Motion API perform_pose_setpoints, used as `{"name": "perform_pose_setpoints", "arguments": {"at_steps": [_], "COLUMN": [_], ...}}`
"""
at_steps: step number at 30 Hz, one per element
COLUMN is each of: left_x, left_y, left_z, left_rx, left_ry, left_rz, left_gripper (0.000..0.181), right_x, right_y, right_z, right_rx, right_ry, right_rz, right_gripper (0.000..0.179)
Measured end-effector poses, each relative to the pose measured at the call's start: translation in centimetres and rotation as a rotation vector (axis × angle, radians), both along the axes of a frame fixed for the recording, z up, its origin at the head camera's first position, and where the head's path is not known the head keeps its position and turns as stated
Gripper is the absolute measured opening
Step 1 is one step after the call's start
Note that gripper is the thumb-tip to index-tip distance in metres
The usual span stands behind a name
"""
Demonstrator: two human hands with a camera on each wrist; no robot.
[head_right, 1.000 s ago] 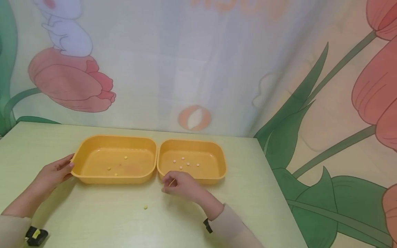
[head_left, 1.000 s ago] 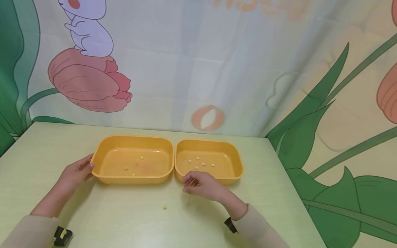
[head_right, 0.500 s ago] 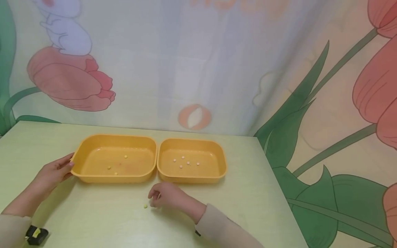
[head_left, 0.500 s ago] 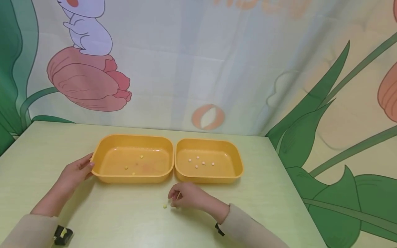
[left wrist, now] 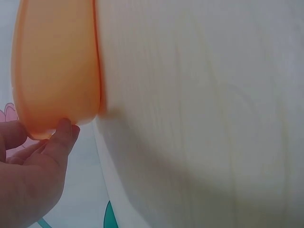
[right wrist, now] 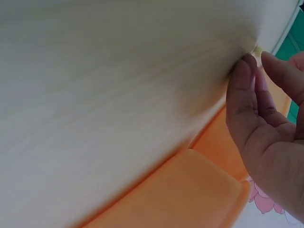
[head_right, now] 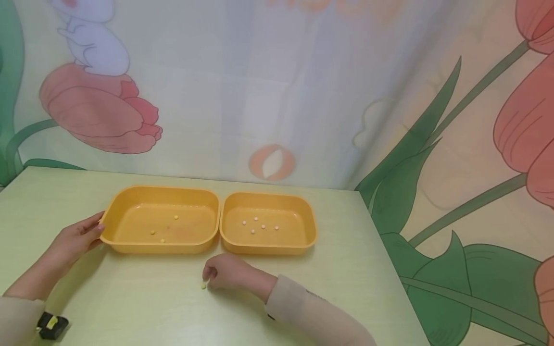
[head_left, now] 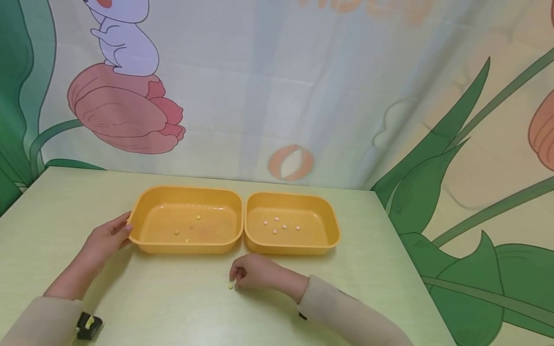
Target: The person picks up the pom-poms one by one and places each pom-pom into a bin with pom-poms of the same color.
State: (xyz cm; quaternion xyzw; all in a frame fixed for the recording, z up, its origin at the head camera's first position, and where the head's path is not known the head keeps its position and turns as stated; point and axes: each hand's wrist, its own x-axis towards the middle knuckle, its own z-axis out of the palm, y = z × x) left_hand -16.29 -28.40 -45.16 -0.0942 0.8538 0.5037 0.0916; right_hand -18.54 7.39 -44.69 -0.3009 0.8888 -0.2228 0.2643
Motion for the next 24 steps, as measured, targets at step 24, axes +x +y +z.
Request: {"name": "perform_pose_setpoints", "arguments": {"at_steps": [24], "left_x": [0.09], "left_y": [0.09], "left_z": [0.22], "left_rx": [-0.001], "left_ry": [0.002], "left_rz": [-0.002], "left_gripper": [0.062], "right_x": [-0.19], "right_y": [-0.31], "right_z": [-0.59], "right_rx": [-0.02], "right_ry": [0.011], "right_rz": [0.041], "right_gripper": [0.007]}}
